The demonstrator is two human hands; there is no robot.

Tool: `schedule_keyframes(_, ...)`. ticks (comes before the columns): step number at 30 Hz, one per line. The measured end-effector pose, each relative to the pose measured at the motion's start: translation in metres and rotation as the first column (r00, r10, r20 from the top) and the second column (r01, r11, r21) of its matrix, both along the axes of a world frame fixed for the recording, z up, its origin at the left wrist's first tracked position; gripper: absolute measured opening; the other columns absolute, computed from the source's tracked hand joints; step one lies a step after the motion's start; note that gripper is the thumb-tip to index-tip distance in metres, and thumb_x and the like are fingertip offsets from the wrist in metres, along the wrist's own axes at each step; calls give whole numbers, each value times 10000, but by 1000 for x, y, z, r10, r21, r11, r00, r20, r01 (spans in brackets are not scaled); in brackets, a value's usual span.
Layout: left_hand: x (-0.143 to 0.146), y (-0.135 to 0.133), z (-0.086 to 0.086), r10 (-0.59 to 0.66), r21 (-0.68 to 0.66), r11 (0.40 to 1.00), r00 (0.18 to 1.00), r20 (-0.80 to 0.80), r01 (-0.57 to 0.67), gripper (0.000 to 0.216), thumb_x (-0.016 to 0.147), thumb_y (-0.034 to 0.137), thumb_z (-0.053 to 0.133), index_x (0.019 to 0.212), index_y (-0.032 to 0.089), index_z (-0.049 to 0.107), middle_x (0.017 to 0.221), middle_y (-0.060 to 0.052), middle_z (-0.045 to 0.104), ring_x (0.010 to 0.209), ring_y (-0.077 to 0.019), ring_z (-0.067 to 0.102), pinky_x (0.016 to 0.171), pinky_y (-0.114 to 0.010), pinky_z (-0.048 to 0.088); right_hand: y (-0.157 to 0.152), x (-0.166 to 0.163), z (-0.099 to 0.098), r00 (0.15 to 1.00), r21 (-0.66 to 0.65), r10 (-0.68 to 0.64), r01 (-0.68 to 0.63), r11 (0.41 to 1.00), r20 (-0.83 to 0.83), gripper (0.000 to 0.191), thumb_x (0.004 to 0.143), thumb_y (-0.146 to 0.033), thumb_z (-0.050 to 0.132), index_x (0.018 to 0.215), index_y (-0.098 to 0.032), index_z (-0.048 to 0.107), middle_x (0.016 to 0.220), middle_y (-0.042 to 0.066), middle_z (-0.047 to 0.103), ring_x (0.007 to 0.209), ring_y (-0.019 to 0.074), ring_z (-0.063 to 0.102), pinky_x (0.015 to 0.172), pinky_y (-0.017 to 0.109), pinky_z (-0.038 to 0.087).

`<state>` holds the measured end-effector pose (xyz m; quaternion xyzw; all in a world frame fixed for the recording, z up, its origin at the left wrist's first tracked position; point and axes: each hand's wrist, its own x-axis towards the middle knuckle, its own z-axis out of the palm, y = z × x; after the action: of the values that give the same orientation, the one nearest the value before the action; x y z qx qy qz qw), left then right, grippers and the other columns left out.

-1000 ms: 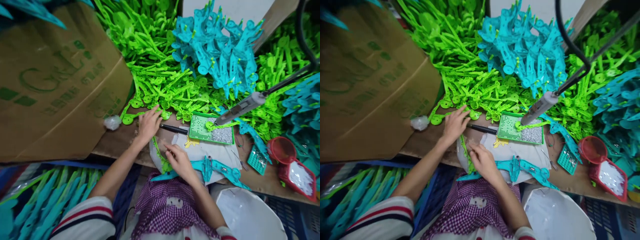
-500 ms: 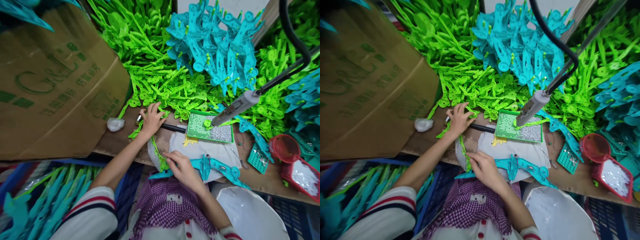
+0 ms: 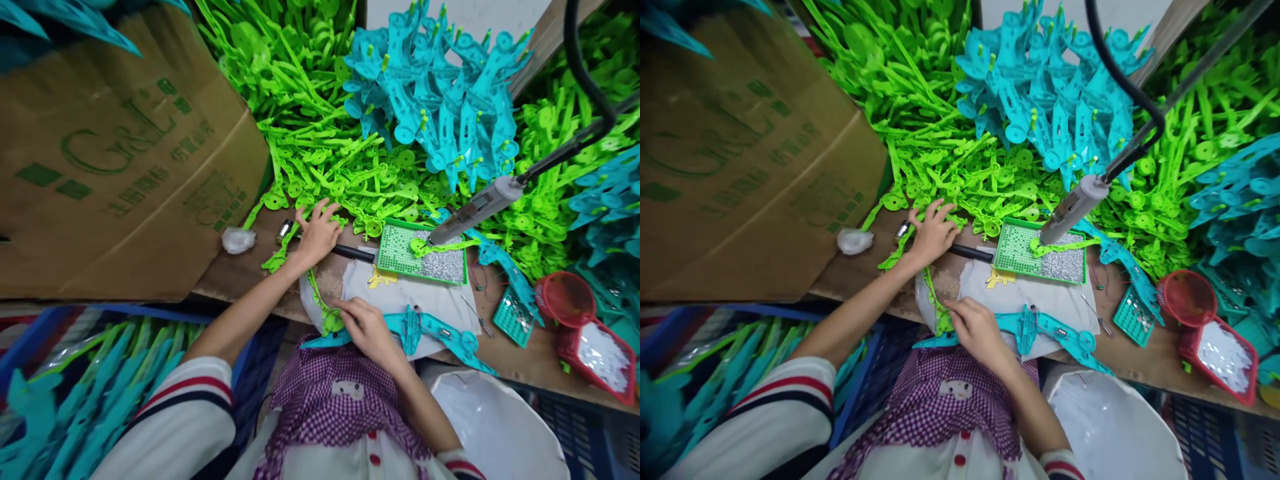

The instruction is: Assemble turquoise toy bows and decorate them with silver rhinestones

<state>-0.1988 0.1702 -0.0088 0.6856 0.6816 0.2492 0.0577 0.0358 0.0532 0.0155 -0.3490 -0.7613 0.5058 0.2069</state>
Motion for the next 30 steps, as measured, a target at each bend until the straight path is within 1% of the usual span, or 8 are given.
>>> schedule_keyframes(6,9,-20,34,147,130,978,980,137,-165,247,934,421,626,867,220,753,1398,-64,546,1365,-332,377,1098,-571,317,19,-8,11,969,-318,-194,139,938,-150,353,990,-444,509,1231,-261,692,996,53,718,807,166,660,747,310,547)
schedule_keyframes(8,16,-33,46,155,194,961,964,215,-197,242,938,419,627,880,217,748,1351,-63,554,1314,-299,427,1098,-518,357,38,-27,8,941,-534,-223,55,844,-256,441,966,-515,513,1231,-203,677,984,73,728,724,153,644,636,283,535)
schedule_keyframes(12,32,-74,57,14,355,927,960,281,-117,193,904,408,685,837,234,734,1264,-46,575,1268,-262,469,1115,-477,374,57,-55,11,828,-818,-414,-91,568,-380,480,935,-595,514,1171,-214,686,1130,81,727,897,168,669,716,272,563)
schedule_keyframes(17,29,-113,39,7,391,902,912,410,-183,146,921,383,668,889,246,709,1237,-42,547,1206,-224,533,1044,-419,458,55,-80,26,744,-887,-534,-174,427,-403,240,878,-456,660,963,-236,705,1035,29,733,879,157,645,802,288,566)
schedule_keyframes(19,15,-118,28,13,363,914,906,423,-182,205,918,426,663,1038,260,680,1352,-52,489,1231,-229,538,1037,-415,470,57,-83,26,749,-893,-543,-144,426,-380,193,859,-417,698,930,-237,695,982,21,720,847,148,633,796,286,555)
schedule_keyframes(22,-17,-128,8,50,275,952,957,286,-132,443,910,448,666,1316,302,564,1435,-83,474,1317,-273,492,1103,-484,398,57,-64,18,780,-862,-522,-43,505,-345,208,835,-411,735,931,-232,693,927,14,685,770,131,593,705,260,525)
schedule_keyframes(26,-60,-145,-25,159,5,987,987,20,-159,297,960,359,583,1244,328,666,1454,-92,516,1381,-345,425,1109,-579,295,39,-17,5,868,-799,-423,51,599,-261,276,849,-451,719,990,-214,714,872,14,655,695,109,527,596,215,453)
schedule_keyframes(30,-93,-144,-46,226,-17,974,974,-18,-227,337,977,242,492,1244,314,685,1457,-97,536,1344,-325,480,1103,-565,296,21,-3,-1,933,-707,-299,76,703,-198,315,875,-479,680,1060,-225,715,902,15,663,734,119,549,664,231,471)
